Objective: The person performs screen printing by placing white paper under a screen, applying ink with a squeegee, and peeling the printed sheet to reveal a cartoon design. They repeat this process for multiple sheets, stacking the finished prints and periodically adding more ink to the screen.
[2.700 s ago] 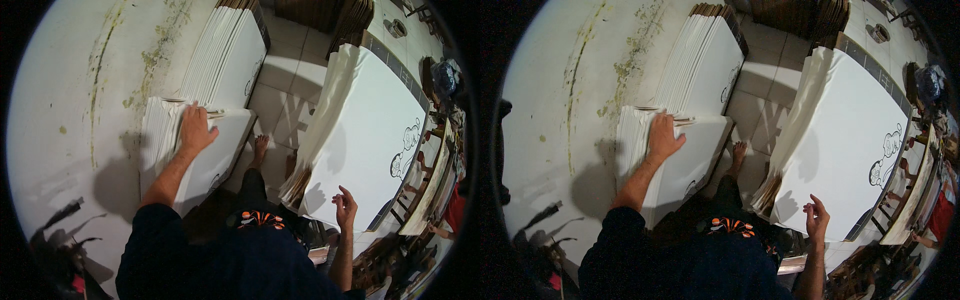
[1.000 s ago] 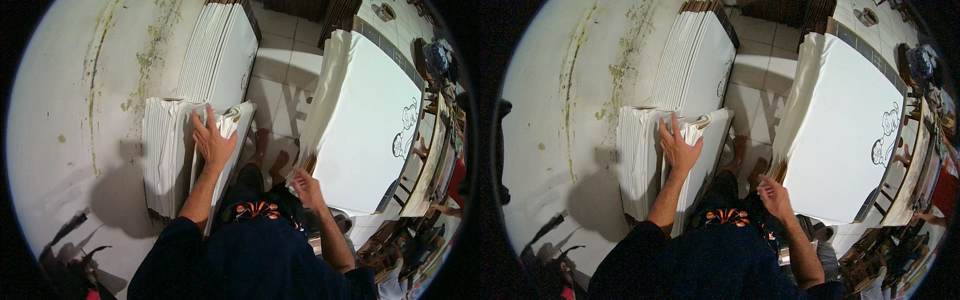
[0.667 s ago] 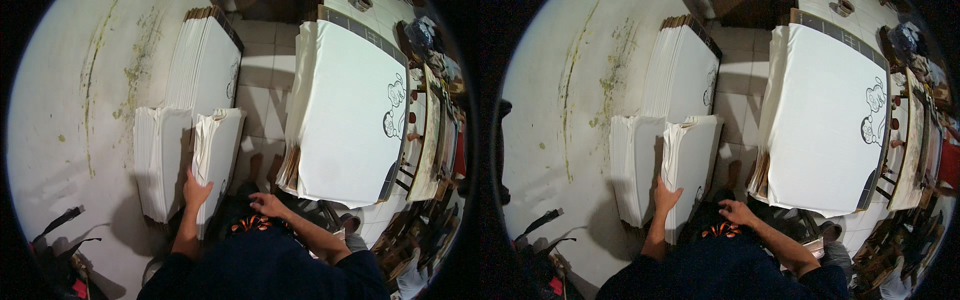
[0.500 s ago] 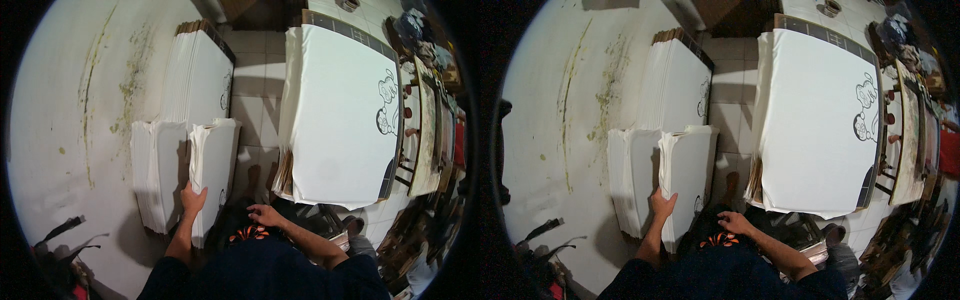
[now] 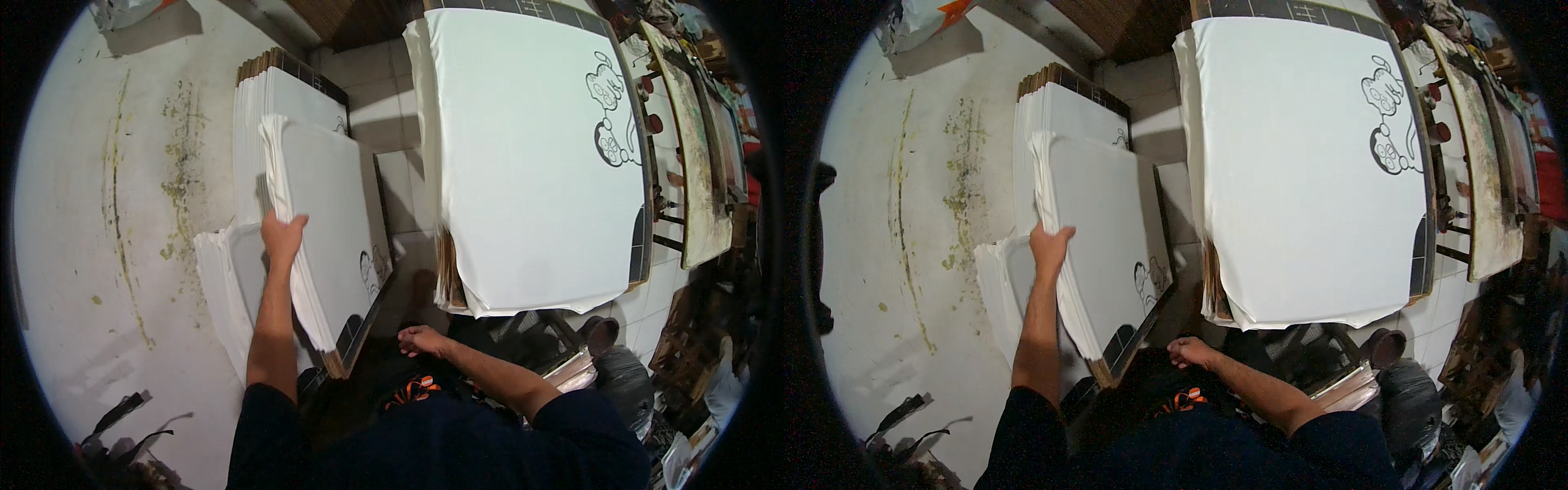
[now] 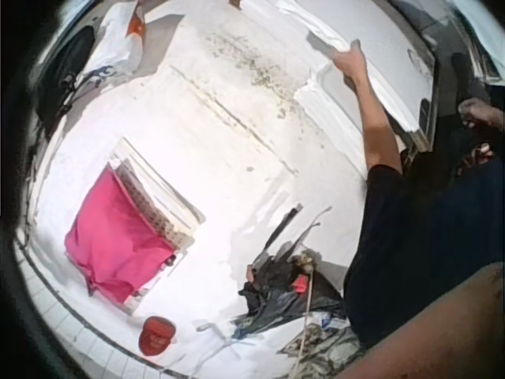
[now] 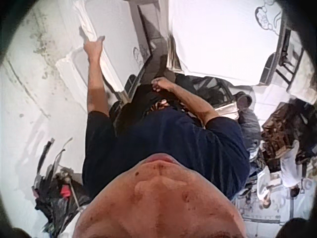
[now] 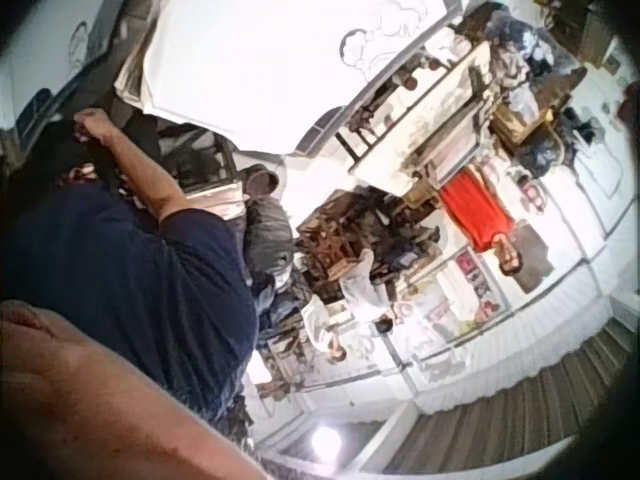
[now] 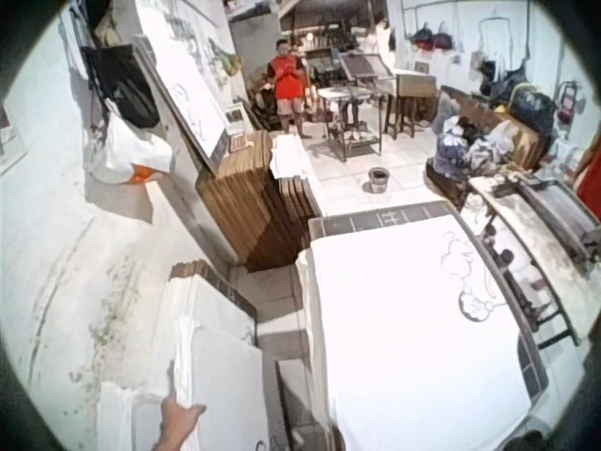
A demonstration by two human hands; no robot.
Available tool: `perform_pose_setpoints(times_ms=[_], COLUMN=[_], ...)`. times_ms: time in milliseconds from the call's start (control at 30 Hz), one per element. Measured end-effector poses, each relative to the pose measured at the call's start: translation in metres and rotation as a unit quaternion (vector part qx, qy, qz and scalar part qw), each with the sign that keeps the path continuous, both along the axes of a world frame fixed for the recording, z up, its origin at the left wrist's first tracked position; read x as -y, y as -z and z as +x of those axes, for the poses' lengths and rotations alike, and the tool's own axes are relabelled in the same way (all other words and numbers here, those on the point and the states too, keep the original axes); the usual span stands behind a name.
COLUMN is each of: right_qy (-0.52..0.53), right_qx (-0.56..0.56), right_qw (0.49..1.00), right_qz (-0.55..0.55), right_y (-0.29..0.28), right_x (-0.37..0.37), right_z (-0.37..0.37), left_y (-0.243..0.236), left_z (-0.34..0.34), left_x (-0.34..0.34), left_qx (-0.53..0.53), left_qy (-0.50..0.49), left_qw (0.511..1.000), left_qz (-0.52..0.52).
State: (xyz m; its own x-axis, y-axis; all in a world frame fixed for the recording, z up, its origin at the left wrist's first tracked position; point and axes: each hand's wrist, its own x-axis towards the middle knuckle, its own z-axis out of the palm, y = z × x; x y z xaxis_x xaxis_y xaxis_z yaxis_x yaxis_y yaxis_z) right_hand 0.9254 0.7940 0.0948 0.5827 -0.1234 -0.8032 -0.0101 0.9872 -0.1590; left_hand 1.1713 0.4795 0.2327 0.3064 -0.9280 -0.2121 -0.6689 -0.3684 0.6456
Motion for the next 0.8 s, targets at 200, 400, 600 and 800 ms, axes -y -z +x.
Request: perform_pose_setpoints(times_ms=[200, 400, 600, 800], right_qy=[0.136, 0.307, 0.397, 0.411], right_qx=[-0.013, 0.076, 0.050, 0.031], right_qw=[0.969, 0.895, 0.843, 0.820], right_qz=[0.205, 0.314, 0.359, 0.397], right_y=[0.034, 0.033, 0.036, 0.055], right_x=[0.007, 0.035, 0.047, 0.042], right_z=[0.043, 0.084, 0.117, 0.130], left_y=[-0.006, -0.006, 0.002, 0.029], left_z=[-0.031, -0.042, -0.031, -0.005], left_x=[0.054, 0.070, 0.182, 0.260], left_qx=[0.046, 0.049, 0.010, -0.223], left_qy=[-0.040, -0.027, -0.009, -0.025], left_qw=[0.998, 0.997, 1.000, 0.967], left_qz=[0.009, 0.053, -0.029, 0.122])
